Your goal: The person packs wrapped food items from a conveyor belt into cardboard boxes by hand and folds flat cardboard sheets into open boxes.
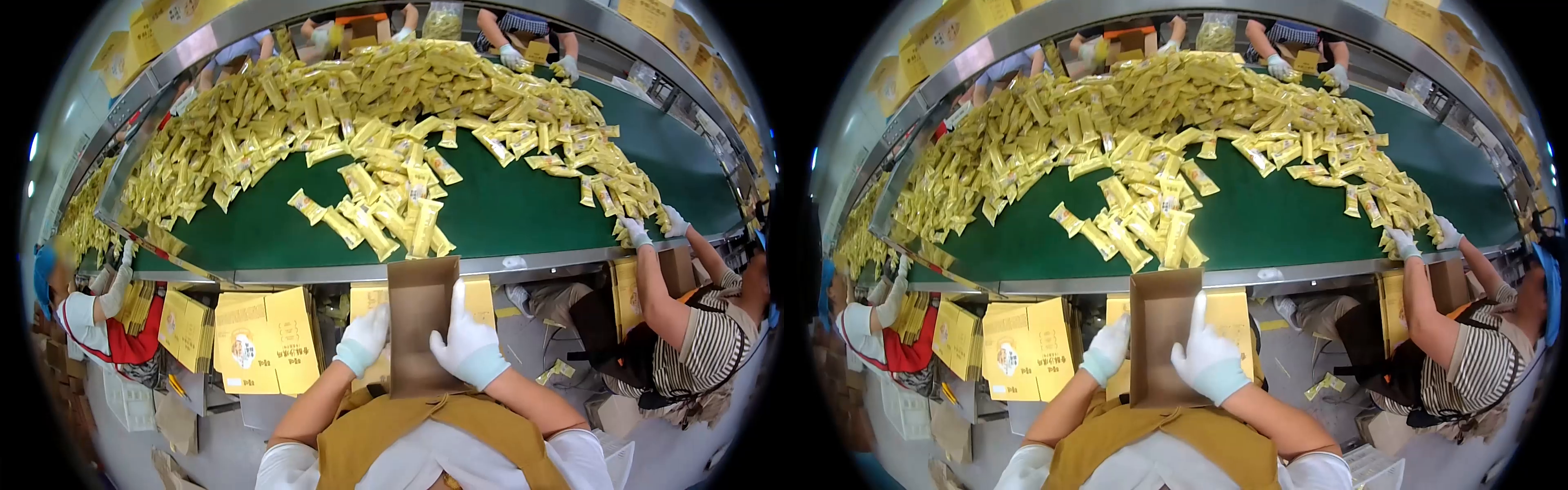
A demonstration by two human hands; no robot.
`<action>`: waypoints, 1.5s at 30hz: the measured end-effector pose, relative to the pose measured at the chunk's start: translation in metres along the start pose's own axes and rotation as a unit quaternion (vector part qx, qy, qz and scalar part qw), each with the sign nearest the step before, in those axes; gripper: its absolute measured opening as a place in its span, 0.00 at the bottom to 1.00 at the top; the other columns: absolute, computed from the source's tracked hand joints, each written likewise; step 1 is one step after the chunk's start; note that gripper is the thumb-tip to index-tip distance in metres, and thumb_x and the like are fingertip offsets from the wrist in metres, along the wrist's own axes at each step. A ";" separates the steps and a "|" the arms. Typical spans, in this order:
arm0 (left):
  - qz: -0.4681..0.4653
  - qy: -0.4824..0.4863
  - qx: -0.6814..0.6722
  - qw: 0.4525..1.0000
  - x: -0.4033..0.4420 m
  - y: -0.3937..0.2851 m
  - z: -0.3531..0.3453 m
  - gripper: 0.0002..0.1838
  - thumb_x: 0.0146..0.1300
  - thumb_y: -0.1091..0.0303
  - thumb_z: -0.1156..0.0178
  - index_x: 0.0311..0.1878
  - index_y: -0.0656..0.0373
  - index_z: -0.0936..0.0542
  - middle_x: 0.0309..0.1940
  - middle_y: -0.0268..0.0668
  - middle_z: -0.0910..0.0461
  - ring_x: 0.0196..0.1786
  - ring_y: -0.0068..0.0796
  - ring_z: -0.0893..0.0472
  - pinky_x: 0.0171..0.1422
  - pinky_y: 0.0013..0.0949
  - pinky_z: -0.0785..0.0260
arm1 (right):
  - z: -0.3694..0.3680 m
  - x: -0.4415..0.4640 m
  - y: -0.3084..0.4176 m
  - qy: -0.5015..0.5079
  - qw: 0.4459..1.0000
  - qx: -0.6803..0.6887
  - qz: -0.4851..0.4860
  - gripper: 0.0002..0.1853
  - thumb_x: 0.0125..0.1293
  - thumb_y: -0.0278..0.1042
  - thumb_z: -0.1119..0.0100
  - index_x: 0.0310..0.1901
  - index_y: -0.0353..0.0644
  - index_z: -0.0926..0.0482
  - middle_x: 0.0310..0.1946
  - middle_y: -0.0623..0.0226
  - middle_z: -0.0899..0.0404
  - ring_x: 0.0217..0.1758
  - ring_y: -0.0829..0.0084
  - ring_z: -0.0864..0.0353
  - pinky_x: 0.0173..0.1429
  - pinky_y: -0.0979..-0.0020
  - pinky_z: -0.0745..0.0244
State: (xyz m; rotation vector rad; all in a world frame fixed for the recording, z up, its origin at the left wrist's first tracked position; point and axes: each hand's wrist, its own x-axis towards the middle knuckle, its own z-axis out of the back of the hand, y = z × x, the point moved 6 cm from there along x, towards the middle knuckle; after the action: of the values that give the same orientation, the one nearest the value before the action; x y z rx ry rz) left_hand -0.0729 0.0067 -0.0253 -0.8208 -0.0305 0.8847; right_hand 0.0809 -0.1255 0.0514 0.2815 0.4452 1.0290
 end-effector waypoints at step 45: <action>-0.264 -0.178 0.157 0.935 0.195 0.001 0.050 0.41 0.60 0.63 0.30 0.74 0.65 0.36 0.76 0.59 0.41 0.79 0.62 0.43 0.81 0.47 0.45 | 0.013 0.208 -0.162 -0.077 0.990 -0.083 0.085 0.53 0.57 0.68 0.34 0.79 0.52 0.43 0.82 0.50 0.54 0.80 0.34 0.51 0.79 0.33 0.58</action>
State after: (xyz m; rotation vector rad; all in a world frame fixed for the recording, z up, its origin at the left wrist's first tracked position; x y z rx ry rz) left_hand 0.0368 0.1744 -0.0489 -0.3147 -0.4021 0.4949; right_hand 0.3009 -0.0242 -0.0528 0.2506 0.1965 1.1936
